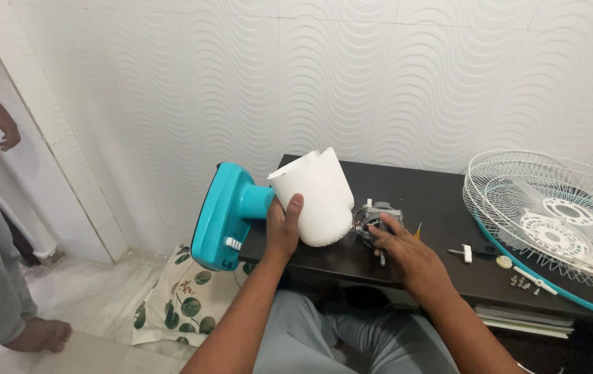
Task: The person assembles a teal pedestal fan on a dark table. They attach the motor housing to the fan neck, secure it with a screwdriver, and then fit the white rear fan cover and the white fan blade onto the motor shaft.
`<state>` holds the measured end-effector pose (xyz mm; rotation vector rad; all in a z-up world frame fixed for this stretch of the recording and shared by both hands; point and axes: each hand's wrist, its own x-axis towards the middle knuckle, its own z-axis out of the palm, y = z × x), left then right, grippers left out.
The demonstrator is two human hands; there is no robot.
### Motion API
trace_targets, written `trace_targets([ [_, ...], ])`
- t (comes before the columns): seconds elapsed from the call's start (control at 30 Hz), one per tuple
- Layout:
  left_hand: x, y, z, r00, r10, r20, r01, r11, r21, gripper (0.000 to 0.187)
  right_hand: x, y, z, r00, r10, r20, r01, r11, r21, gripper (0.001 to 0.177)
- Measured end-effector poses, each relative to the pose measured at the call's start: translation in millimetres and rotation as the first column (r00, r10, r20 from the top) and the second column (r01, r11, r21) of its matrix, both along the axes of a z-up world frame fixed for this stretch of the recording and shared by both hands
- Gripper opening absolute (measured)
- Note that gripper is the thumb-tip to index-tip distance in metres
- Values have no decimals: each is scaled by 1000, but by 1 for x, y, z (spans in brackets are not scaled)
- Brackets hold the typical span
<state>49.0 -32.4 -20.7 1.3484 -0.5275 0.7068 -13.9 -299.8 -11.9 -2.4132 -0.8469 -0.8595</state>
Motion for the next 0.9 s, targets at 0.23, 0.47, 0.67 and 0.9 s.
trace_targets([
  [0.23,9,4,-12,992,-82,-95,82,997,-6,75,-15,11,8,995,20,103,-11,997,-81,33],
  [0.47,1,5,-9,988,-134,-80,137,990,28,79,-38,23,11,998,39,-47,-33,993,110,56],
  [0.67,2,4,-9,987,-151,-59,152,988,8,80,-35,44,8,996,-61,61,43,965,260,34],
  [0.9,4,5,-11,990,-131,-42,132,991,37,82,-24,89,25,986,-144,83,108,933,344,53],
])
